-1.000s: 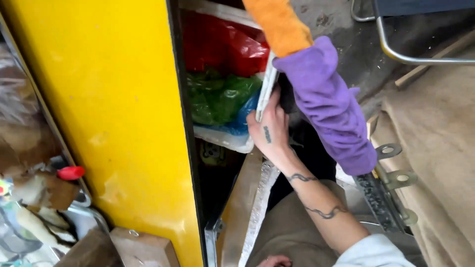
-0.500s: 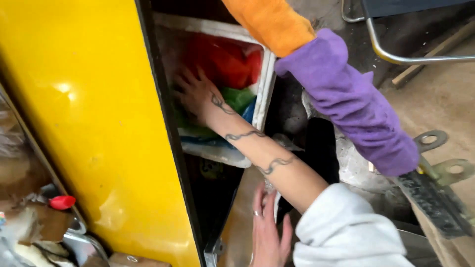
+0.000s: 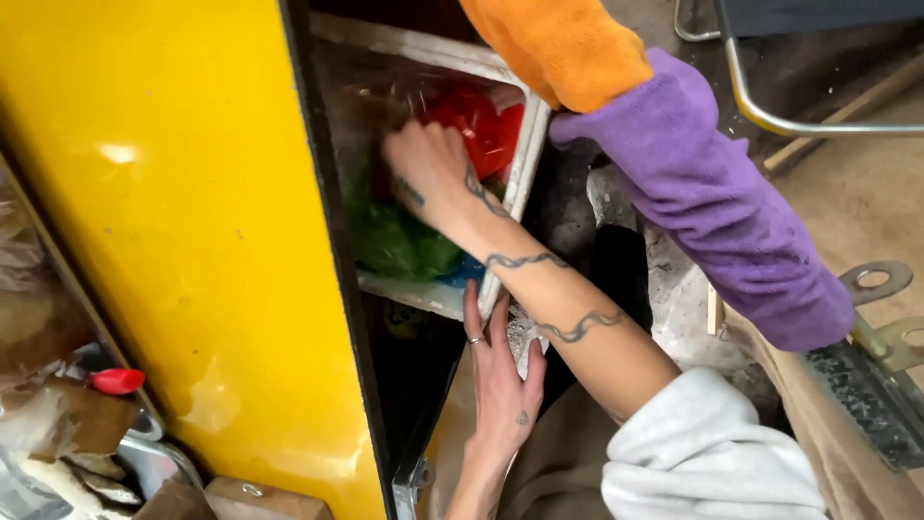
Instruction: The person slices a large root vegetable on a wooden cutting board using a knife, places the slices into a metal bowl, then retrieves a plastic bag from a drawer and packs the slices. The person hands the bag to a customer and receives cash payment.
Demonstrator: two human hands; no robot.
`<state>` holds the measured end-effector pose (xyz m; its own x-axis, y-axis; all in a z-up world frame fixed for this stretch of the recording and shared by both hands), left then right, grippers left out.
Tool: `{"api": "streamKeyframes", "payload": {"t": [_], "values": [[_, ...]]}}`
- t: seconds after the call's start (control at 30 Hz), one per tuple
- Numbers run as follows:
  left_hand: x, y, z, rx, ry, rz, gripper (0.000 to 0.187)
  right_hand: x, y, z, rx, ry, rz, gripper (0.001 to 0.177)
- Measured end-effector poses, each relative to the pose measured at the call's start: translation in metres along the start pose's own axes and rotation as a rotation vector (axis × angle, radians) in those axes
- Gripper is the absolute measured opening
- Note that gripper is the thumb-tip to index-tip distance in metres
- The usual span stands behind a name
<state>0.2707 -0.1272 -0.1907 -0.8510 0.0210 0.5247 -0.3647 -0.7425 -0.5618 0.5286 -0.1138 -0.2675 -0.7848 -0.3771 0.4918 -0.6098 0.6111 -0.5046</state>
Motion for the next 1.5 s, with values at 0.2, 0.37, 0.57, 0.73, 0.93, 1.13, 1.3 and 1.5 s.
{"api": "streamKeyframes", "payload": {"t": [0.2, 0.37, 0.57, 0.73, 0.93, 1.13, 1.3, 1.5], "values": [[-0.002, -0.008, 0.007, 0.077, -0.005, 0.055, 0.056, -0.018, -0.015, 0.009, -0.071, -0.008, 0.074, 0.073], [-0.012, -0.007, 0.008, 0.062, 0.108, 0.176, 0.043, -0.055, -0.016, 0.022, 0.189, 0.089, -0.054, 0.033], [-0.02, -0.02, 0.014, 0.001, 0.193, 0.283, 0.032, 0.006, -0.076, -0.001, 0.177, -0.045, 0.387, 0.015], [-0.014, -0.044, 0.027, -0.033, 0.148, 0.331, 0.037, 0.122, -0.133, -0.022, -0.107, -0.227, 0.751, 0.023], [0.057, -0.11, 0.068, 0.16, 0.15, 0.129, 0.045, 0.266, -0.125, 0.023, -0.892, 0.122, 0.817, 0.026], [0.121, -0.18, 0.082, 1.495, 0.019, -0.124, 0.087, 0.291, -0.127, -0.072, -1.116, -0.327, 0.457, 0.051], [0.182, -0.259, 0.048, 1.105, 0.373, 0.153, 0.123, 0.294, -0.135, -0.227, -0.907, -0.829, 0.029, 0.051], [0.238, -0.297, 0.016, 1.205, 0.159, 0.409, 0.025, 0.283, -0.089, -0.348, -0.363, -0.851, -0.231, 0.025]]}}
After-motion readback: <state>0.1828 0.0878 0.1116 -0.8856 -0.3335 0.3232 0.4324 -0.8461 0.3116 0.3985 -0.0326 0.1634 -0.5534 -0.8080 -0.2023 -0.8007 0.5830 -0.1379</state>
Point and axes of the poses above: each hand's wrist, its own x-axis away from the middle knuckle, its own y-axis out of the palm, z = x × y, the point moved 8 cm from there along -x, towards the middle knuckle, and after that the axes turned 3 degrees about -x, right-handed, at the moved point
